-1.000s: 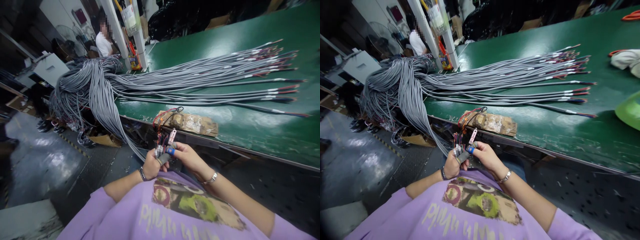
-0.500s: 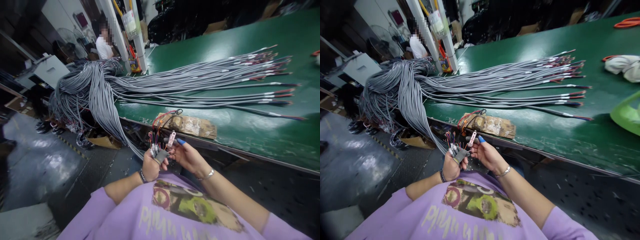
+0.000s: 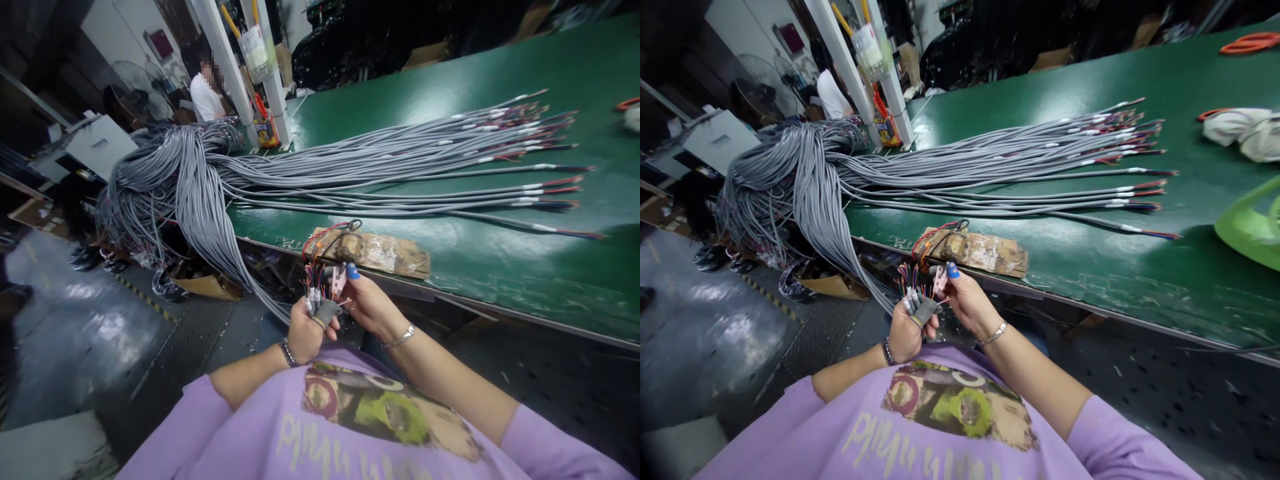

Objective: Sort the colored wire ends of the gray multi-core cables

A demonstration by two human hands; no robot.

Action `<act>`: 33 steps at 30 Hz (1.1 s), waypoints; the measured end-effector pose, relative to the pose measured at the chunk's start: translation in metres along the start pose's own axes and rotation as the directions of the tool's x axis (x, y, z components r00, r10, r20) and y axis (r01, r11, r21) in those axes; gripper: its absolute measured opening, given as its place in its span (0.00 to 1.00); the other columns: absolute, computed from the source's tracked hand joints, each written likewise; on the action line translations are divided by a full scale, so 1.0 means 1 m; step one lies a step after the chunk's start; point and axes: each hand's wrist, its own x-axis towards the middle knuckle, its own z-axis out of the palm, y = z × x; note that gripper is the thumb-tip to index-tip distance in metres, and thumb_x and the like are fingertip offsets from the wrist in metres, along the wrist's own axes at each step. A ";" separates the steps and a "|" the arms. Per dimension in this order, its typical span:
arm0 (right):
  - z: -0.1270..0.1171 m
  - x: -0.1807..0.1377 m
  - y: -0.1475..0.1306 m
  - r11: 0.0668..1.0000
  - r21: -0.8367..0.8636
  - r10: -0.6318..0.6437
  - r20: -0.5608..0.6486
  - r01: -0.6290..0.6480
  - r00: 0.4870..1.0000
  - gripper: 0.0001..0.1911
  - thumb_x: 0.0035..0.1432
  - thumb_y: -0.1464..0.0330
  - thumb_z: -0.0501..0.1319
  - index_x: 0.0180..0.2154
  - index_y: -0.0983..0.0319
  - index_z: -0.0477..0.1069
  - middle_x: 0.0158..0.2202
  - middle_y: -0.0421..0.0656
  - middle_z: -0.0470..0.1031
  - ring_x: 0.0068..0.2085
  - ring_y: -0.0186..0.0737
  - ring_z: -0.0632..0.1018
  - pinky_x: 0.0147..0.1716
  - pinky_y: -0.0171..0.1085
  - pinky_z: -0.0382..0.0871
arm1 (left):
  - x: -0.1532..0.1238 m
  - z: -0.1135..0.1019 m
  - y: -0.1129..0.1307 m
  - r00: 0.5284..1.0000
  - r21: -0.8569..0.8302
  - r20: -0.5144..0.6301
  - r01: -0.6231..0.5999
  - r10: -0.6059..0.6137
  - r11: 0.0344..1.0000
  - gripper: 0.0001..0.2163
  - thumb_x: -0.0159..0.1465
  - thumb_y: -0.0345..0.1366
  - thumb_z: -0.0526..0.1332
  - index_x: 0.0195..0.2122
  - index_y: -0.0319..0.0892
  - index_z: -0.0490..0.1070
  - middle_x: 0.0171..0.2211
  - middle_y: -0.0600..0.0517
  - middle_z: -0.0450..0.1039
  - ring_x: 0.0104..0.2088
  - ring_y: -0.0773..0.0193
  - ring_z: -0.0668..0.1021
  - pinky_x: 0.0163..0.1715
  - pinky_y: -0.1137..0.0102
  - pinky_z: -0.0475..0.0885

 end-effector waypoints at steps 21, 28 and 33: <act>-0.028 -0.024 0.003 0.985 0.022 0.167 0.136 -0.172 0.976 0.22 0.47 0.48 0.68 0.30 0.61 0.77 0.27 0.43 0.74 0.27 0.34 0.72 0.28 0.34 0.67 | -0.006 -0.012 -0.004 1.000 -0.018 0.024 -0.007 0.008 1.000 0.21 0.50 0.55 0.68 0.26 0.40 0.70 0.15 0.54 0.72 0.11 0.71 0.69 0.10 0.77 0.59; -0.011 -0.007 -0.005 0.986 0.066 0.148 0.072 -0.153 0.986 0.18 0.47 0.51 0.69 0.29 0.60 0.77 0.26 0.40 0.75 0.26 0.33 0.71 0.25 0.32 0.67 | -0.007 -0.008 0.001 0.999 -0.049 -0.015 -0.033 0.032 0.998 0.21 0.50 0.54 0.69 0.24 0.40 0.69 0.15 0.54 0.72 0.10 0.71 0.69 0.10 0.78 0.58; -0.005 -0.002 -0.001 0.978 0.144 0.145 0.031 -0.148 0.989 0.18 0.39 0.54 0.74 0.27 0.60 0.77 0.27 0.40 0.77 0.27 0.34 0.72 0.26 0.32 0.67 | -0.004 -0.007 0.001 0.999 -0.043 -0.002 -0.032 0.032 0.999 0.20 0.50 0.54 0.68 0.25 0.40 0.69 0.15 0.55 0.72 0.10 0.71 0.69 0.09 0.78 0.57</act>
